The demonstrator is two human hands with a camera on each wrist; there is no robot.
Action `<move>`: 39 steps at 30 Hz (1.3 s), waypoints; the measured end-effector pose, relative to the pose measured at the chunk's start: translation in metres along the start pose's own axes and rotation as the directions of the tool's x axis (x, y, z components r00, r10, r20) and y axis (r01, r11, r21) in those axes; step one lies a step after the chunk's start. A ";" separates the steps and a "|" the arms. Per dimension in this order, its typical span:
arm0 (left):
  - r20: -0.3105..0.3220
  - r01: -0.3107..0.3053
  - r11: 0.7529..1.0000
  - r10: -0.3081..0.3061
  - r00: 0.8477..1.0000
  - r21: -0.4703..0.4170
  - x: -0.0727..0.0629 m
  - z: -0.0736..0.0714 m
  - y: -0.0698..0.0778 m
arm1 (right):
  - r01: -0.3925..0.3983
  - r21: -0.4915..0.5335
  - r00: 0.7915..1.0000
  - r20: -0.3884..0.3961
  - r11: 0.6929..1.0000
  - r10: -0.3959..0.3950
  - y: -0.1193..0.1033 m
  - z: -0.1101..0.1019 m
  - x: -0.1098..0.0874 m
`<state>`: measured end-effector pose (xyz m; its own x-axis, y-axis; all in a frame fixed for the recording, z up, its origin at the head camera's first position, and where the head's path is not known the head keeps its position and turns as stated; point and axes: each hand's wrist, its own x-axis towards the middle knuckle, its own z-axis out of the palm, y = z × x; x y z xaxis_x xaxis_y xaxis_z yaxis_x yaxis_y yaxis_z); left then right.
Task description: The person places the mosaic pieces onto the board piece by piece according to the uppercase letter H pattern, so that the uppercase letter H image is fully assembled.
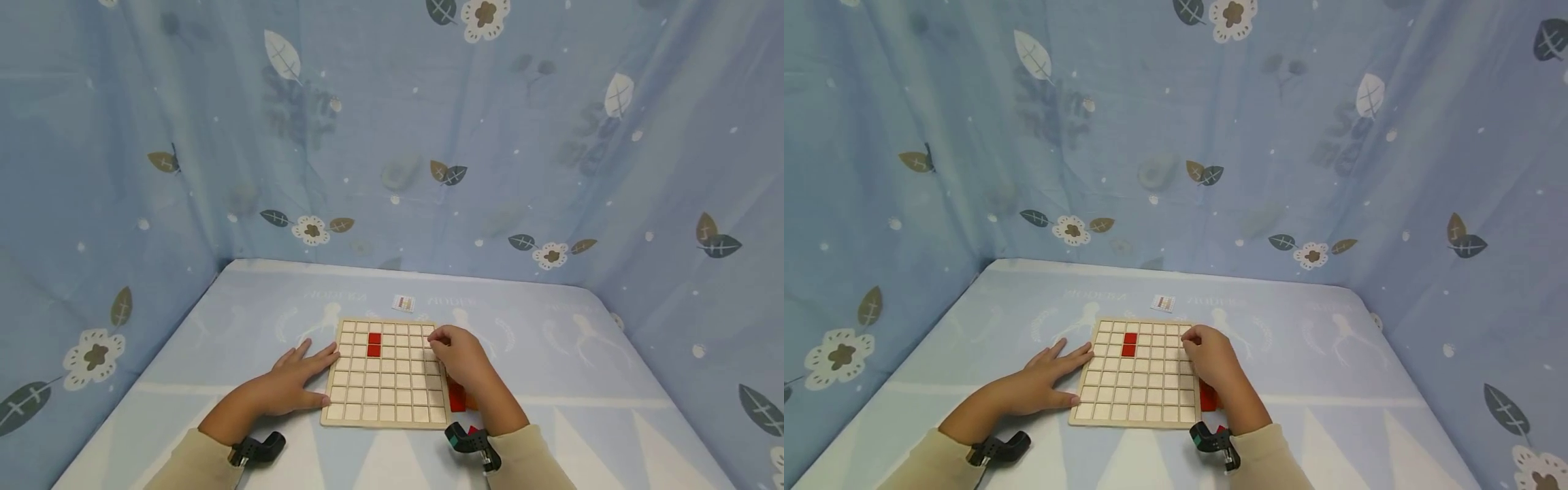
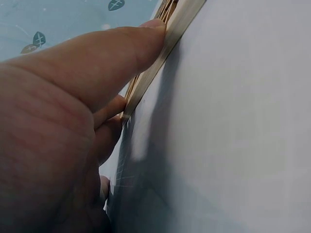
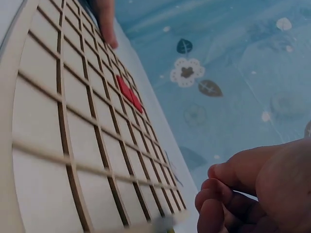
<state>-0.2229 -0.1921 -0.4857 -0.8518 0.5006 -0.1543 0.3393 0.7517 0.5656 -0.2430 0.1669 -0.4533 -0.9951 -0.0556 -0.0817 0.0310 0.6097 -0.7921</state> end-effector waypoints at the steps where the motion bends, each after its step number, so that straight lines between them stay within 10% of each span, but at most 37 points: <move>1: -0.005 -0.001 1.000 0.001 1.000 0.003 0.000 -0.001 0.000 | -0.016 -0.008 1.000 -0.005 1.000 0.016 0.002 -0.003 -0.001; 13: 0.004 0.009 1.000 -0.009 1.000 -0.001 -0.002 0.000 0.000 | -0.051 -0.212 0.998 0.015 0.976 0.056 0.037 -0.026 -0.017; 39: 0.007 -0.023 1.000 0.023 1.000 0.004 -0.002 -0.001 0.000 | -0.072 -0.286 0.997 0.016 0.955 0.080 0.053 -0.024 -0.038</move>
<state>-0.2213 -0.1935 -0.4843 -0.8410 0.5205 -0.1475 0.3599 0.7419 0.5657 -0.2054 0.2205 -0.4780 -0.9878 -0.0195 -0.1548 0.0745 0.8129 -0.5776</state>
